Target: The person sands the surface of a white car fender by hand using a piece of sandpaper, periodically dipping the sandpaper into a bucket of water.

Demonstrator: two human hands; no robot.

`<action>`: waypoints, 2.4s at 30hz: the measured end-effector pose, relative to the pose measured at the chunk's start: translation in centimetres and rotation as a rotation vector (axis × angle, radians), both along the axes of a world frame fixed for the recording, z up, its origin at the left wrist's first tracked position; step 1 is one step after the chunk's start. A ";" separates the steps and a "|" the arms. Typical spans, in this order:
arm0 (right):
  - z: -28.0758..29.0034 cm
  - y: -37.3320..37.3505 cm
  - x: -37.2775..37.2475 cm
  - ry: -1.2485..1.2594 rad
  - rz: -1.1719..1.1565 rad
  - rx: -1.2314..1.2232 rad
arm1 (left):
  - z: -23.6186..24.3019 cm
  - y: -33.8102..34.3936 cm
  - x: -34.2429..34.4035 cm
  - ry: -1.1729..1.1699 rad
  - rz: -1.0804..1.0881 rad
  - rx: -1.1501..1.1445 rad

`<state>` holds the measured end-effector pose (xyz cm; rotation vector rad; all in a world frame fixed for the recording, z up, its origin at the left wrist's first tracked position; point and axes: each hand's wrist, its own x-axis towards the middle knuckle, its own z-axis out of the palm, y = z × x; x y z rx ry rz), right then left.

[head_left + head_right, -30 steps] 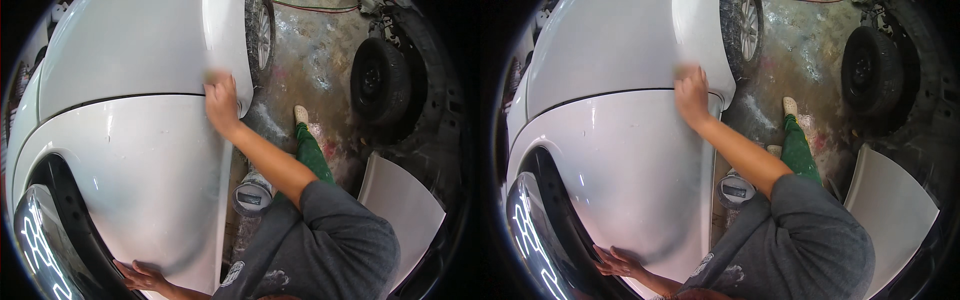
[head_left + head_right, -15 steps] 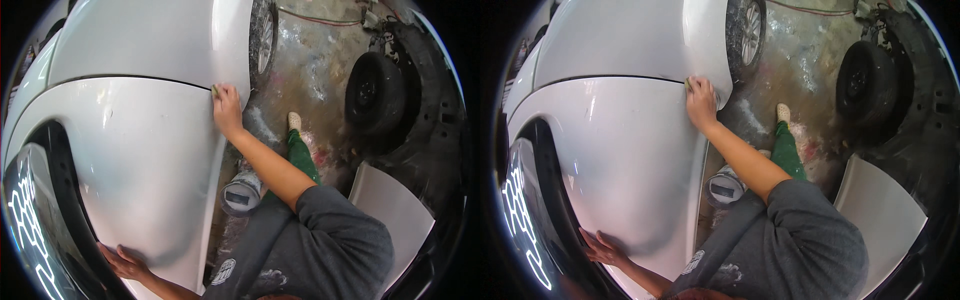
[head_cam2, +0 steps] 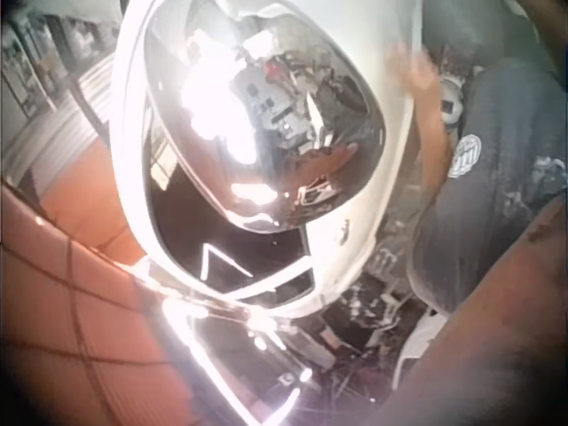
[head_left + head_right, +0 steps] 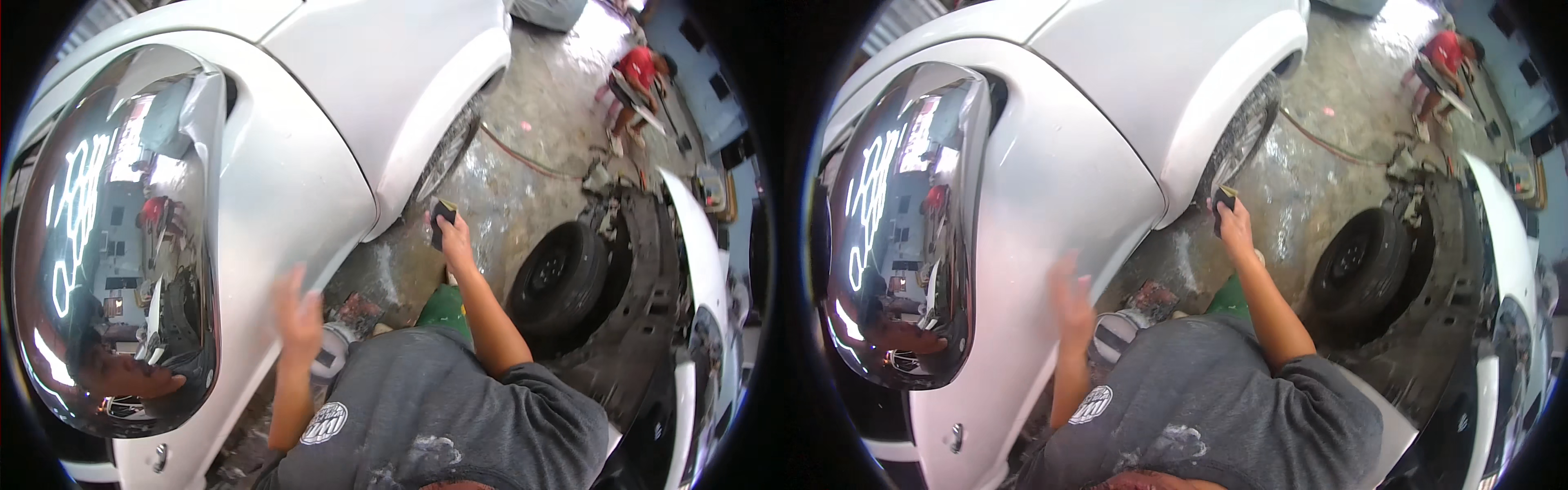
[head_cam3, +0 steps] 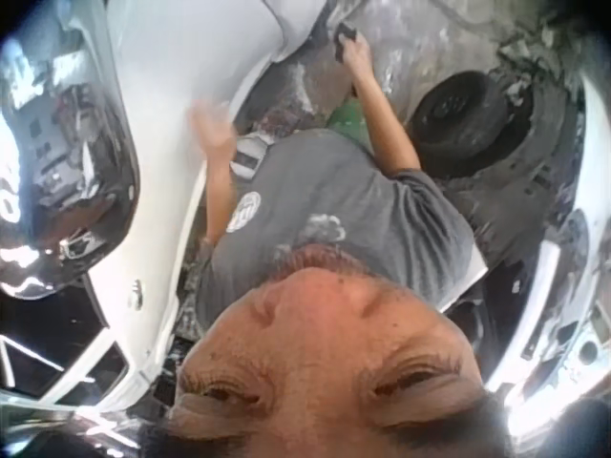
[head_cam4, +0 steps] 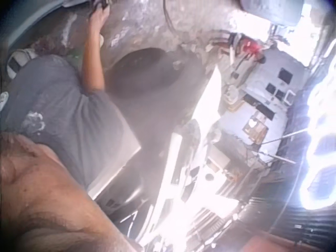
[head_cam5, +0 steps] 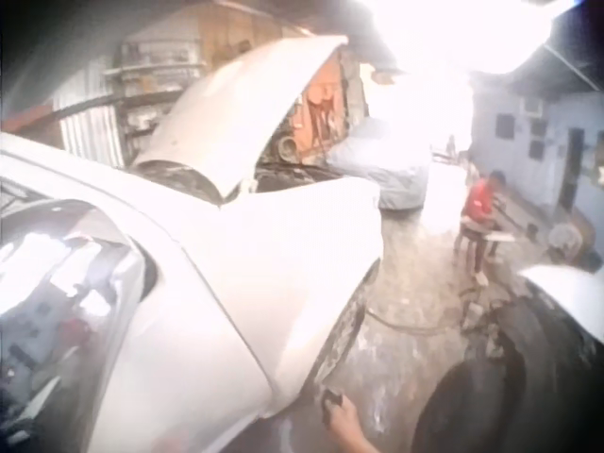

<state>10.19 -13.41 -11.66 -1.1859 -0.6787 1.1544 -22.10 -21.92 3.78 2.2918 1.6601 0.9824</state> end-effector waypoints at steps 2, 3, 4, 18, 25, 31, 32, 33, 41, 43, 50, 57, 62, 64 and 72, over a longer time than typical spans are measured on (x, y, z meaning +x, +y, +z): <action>2.3 0.5 1.6 -0.064 0.074 -0.090 | -2.9 2.4 5.8 -0.420 -0.060 -0.375; 3.2 0.9 2.5 -0.089 0.099 -0.080 | -3.7 4.0 8.1 -0.388 -0.097 -0.335; 3.7 1.4 3.3 -0.103 0.132 -0.078 | -3.8 5.6 10.1 -0.353 -0.132 -0.300; 11.4 15.3 10.5 -0.821 0.432 0.478 | -7.2 18.4 21.5 -0.065 0.575 0.068; 21.0 20.4 -2.0 -1.129 0.614 0.850 | -16.6 17.0 24.4 -0.189 0.627 -0.101; 16.5 20.4 -2.1 -1.309 0.416 1.061 | -18.4 16.4 24.9 -0.344 0.602 -0.032; 14.6 20.2 -1.8 -1.385 0.428 1.079 | -18.5 16.4 24.7 -0.357 0.625 -0.027; 12.8 20.0 -1.6 -1.458 0.437 1.096 | -18.5 16.4 24.5 -0.352 0.632 -0.024; 13.0 18.5 0.9 -1.105 0.945 0.521 | -12.9 12.0 26.4 -0.304 0.645 -0.007; 12.7 18.2 2.2 -0.976 0.976 0.425 | -8.2 10.6 26.2 -0.292 0.523 0.149; 13.9 15.3 5.3 -0.276 1.166 -0.162 | -5.2 11.7 26.6 -0.227 0.299 0.016; 14.6 21.3 7.8 -0.569 1.604 0.157 | -3.7 15.1 28.8 -0.627 0.376 -0.013; 18.1 26.8 12.0 -0.849 1.696 0.440 | -10.0 14.7 31.7 -1.173 0.490 -0.014; 17.3 28.9 14.5 -0.808 1.695 0.460 | -10.8 15.5 33.7 -1.268 0.514 0.051; 13.6 29.4 13.2 -0.781 1.969 0.517 | -9.1 13.4 38.4 -1.707 0.957 0.224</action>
